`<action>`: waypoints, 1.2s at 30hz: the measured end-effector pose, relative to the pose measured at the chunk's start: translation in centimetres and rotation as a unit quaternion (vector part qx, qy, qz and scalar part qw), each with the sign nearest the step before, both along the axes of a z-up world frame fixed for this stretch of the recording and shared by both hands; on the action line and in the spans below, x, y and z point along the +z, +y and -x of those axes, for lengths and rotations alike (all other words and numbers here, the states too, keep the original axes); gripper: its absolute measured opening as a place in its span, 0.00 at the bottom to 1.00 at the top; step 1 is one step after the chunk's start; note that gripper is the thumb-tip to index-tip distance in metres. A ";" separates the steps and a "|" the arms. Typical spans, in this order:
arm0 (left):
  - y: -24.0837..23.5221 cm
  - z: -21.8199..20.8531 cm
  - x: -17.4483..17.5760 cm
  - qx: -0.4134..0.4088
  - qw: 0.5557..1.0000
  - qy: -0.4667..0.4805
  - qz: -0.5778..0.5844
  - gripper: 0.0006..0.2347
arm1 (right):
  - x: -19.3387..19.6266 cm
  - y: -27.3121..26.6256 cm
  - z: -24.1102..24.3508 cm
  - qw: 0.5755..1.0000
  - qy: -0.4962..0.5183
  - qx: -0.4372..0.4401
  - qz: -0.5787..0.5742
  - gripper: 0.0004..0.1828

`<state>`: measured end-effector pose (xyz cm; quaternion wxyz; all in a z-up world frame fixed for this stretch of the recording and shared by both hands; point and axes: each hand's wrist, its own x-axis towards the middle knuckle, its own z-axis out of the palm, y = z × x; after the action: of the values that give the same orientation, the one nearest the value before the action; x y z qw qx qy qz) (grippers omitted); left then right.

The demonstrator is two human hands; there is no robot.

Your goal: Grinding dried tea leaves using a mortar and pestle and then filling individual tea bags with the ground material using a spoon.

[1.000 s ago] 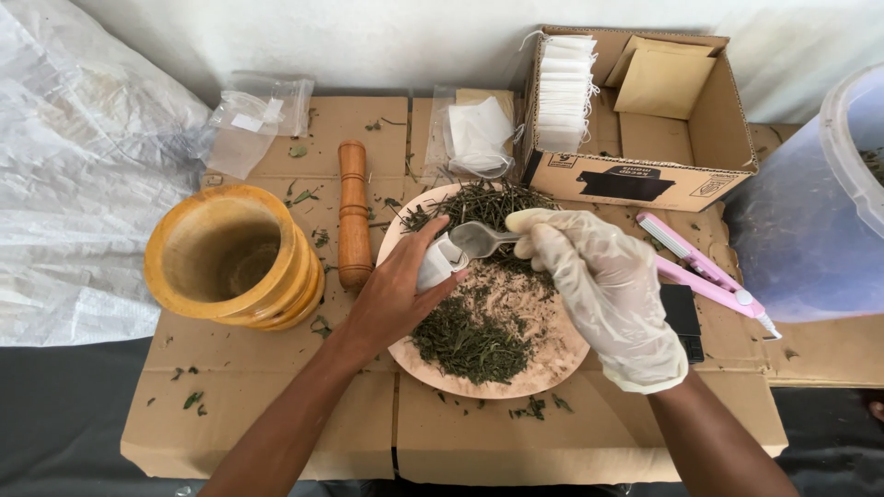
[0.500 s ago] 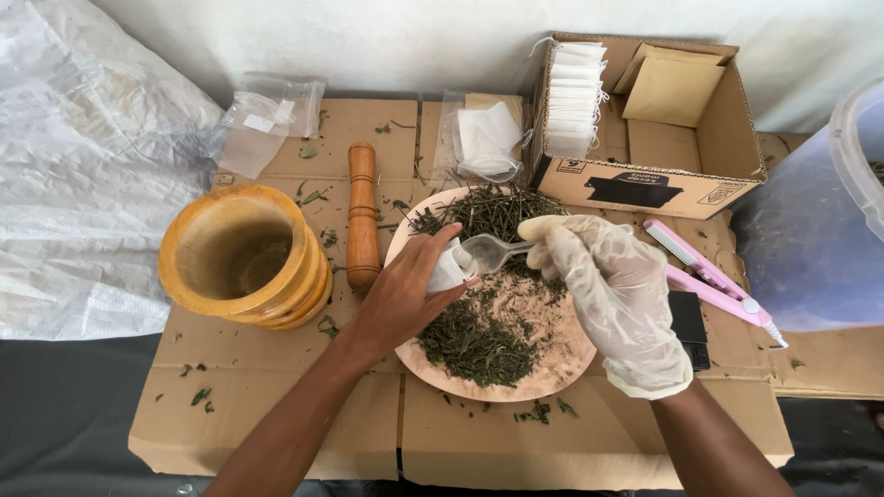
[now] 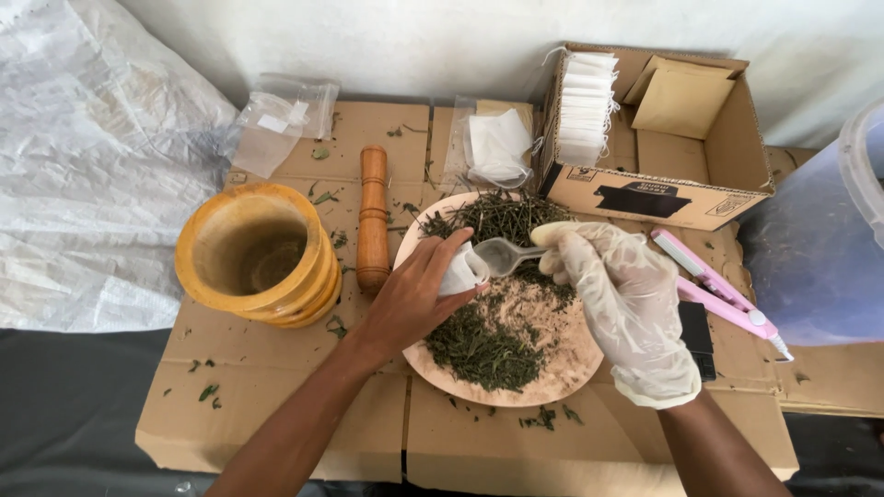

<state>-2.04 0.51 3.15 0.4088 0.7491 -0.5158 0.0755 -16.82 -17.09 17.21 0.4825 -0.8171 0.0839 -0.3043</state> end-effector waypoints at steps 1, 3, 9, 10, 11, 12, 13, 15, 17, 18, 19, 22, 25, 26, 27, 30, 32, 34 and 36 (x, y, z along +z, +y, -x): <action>-0.2 -0.2 0.3 -0.001 1.000 -0.002 0.002 0.29 | 0.0 -0.2 -0.1 1.000 -0.002 -0.001 0.002 0.13; -0.2 -0.1 0.7 0.001 1.000 0.001 -0.001 0.29 | -0.2 -0.4 -0.2 1.000 0.005 0.011 0.001 0.10; -0.1 -0.1 0.4 -0.003 1.000 0.005 -0.001 0.29 | -0.5 -1.3 0.2 0.999 0.031 -0.006 -0.009 0.13; 0.0 0.0 0.5 -0.002 1.000 0.005 0.000 0.29 | -0.2 -1.0 0.0 0.999 0.031 -0.005 -0.009 0.13; 0.1 0.1 0.6 -0.006 1.000 0.002 -0.003 0.29 | 0.2 -0.7 -0.1 0.998 0.053 0.015 -0.024 0.14; 0.1 0.2 0.8 -0.013 1.000 -0.002 -0.006 0.29 | 0.5 -0.3 -0.3 0.996 0.074 0.033 -0.039 0.14; 0.0 0.1 0.4 -0.013 1.000 -0.002 -0.006 0.29 | 0.1 -0.3 -0.4 0.996 0.074 0.033 -0.039 0.14; -0.3 0.1 -0.4 -0.017 0.999 -0.034 -0.015 0.29 | -0.7 -0.3 -0.6 0.993 0.083 0.072 -0.052 0.14; -0.2 0.4 -0.2 -0.018 0.999 -0.033 -0.016 0.30 | -0.7 -0.1 -1.2 0.990 0.099 0.074 -0.062 0.14; -0.2 0.4 -0.1 -0.021 0.999 -0.033 -0.017 0.30 | -0.7 0.0 -1.5 0.988 0.114 0.074 -0.072 0.14; -0.3 0.1 -0.1 -0.022 0.999 -0.034 -0.017 0.30 | -1.0 0.1 -1.7 0.988 0.113 0.073 -0.072 0.14; -0.3 -0.1 -0.1 -0.032 0.999 -0.039 -0.022 0.31 | -1.0 0.3 -1.8 0.984 0.131 0.094 -0.077 0.15; -0.4 -0.2 0.2 -0.029 0.999 -0.031 -0.022 0.31 | 0.9 0.2 -1.1 0.983 0.146 0.096 -0.059 0.17; -0.4 -0.3 0.1 -0.025 0.999 -0.028 -0.021 0.31 | 1.1 0.0 -0.8 0.987 0.131 0.090 -0.027 0.17; -0.3 -0.4 0.0 -0.022 0.999 -0.024 -0.021 0.32 | 1.3 -0.1 -0.5 0.990 0.116 0.085 0.005 0.17; 0.2 -0.1 -0.3 -0.020 0.999 -0.015 -0.023 0.31 | 1.1 0.8 -1.1 0.985 0.144 0.067 -0.070 0.15; 0.0 -0.3 -0.1 -0.020 0.999 -0.018 -0.026 0.30 | -0.3 0.9 -1.9 0.982 0.147 0.078 -0.086 0.15; 0.0 -0.2 -0.3 -0.021 0.999 -0.018 -0.031 0.29 | -0.3 1.2 -1.9 0.979 0.152 0.088 -0.104 0.14; 0.1 -0.3 -0.6 -0.026 0.999 -0.005 -0.037 0.31 | 1.2 1.6 -1.5 0.978 0.168 0.027 -0.120 0.16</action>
<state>-1.75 0.60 2.56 0.3797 0.7497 -0.5398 0.0494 -15.36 -15.50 18.42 0.5641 -0.7945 0.1779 -0.1373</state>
